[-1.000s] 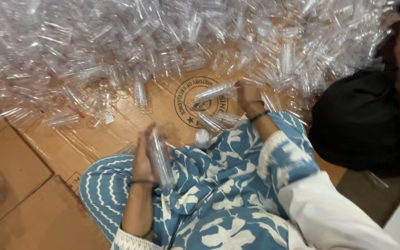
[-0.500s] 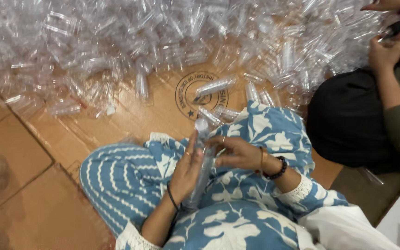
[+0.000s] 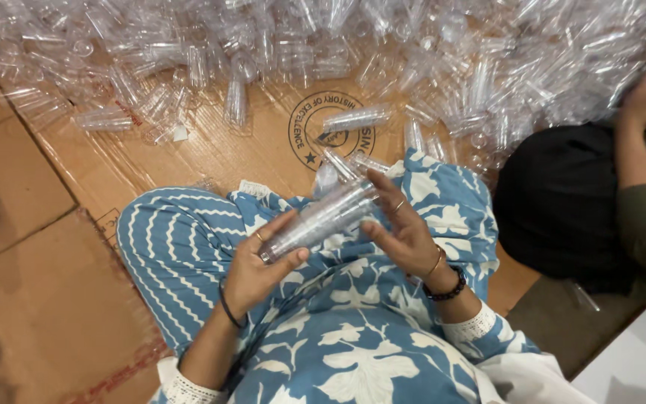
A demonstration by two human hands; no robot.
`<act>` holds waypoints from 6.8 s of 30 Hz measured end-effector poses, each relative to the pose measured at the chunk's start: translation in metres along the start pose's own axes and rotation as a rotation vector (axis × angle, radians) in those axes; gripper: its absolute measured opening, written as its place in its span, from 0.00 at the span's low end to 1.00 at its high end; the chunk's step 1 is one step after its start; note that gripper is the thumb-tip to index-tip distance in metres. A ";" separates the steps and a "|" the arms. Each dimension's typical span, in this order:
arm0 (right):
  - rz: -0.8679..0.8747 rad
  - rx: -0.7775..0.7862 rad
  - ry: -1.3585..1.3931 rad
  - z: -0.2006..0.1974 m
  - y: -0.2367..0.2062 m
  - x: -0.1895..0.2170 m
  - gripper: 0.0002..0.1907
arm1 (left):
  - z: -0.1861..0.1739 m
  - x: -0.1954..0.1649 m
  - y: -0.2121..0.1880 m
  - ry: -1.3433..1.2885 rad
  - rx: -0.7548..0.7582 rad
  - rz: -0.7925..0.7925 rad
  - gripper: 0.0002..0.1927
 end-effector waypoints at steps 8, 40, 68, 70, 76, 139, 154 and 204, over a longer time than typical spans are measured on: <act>0.207 -0.247 0.053 -0.025 -0.008 -0.001 0.20 | 0.015 -0.087 -0.028 0.350 -0.118 0.448 0.30; -0.104 -0.309 -0.331 0.012 0.001 0.037 0.22 | 0.011 -0.053 -0.027 0.162 -0.185 0.231 0.30; -0.304 0.361 -0.494 0.075 0.029 0.053 0.58 | 0.053 -0.001 0.000 -0.536 0.459 -0.146 0.40; -0.152 0.260 -0.610 0.028 0.067 -0.007 0.40 | 0.030 -0.016 0.028 -0.422 0.355 0.018 0.41; -0.133 -0.015 -1.203 -0.122 0.182 -0.204 0.18 | -0.066 -0.074 0.153 -0.122 -0.031 0.231 0.40; 0.335 -0.412 0.928 -0.072 0.085 -0.120 0.27 | -0.049 -0.008 0.218 -0.697 0.436 -0.128 0.39; 0.297 -0.126 0.491 -0.021 0.076 -0.044 0.23 | -0.067 -0.012 0.205 -0.593 0.287 -0.027 0.36; 0.238 0.067 0.103 0.019 0.134 -0.089 0.12 | -0.017 -0.099 0.122 0.272 0.123 0.332 0.35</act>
Point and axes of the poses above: each hand's wrist, its own y-axis towards the middle knuckle, its own z-axis out of the palm, x = y × z, the point moved 10 cm from there along y, towards the middle knuckle, and after that the axes turned 12 degrees about -z, right-handed, at the moved point
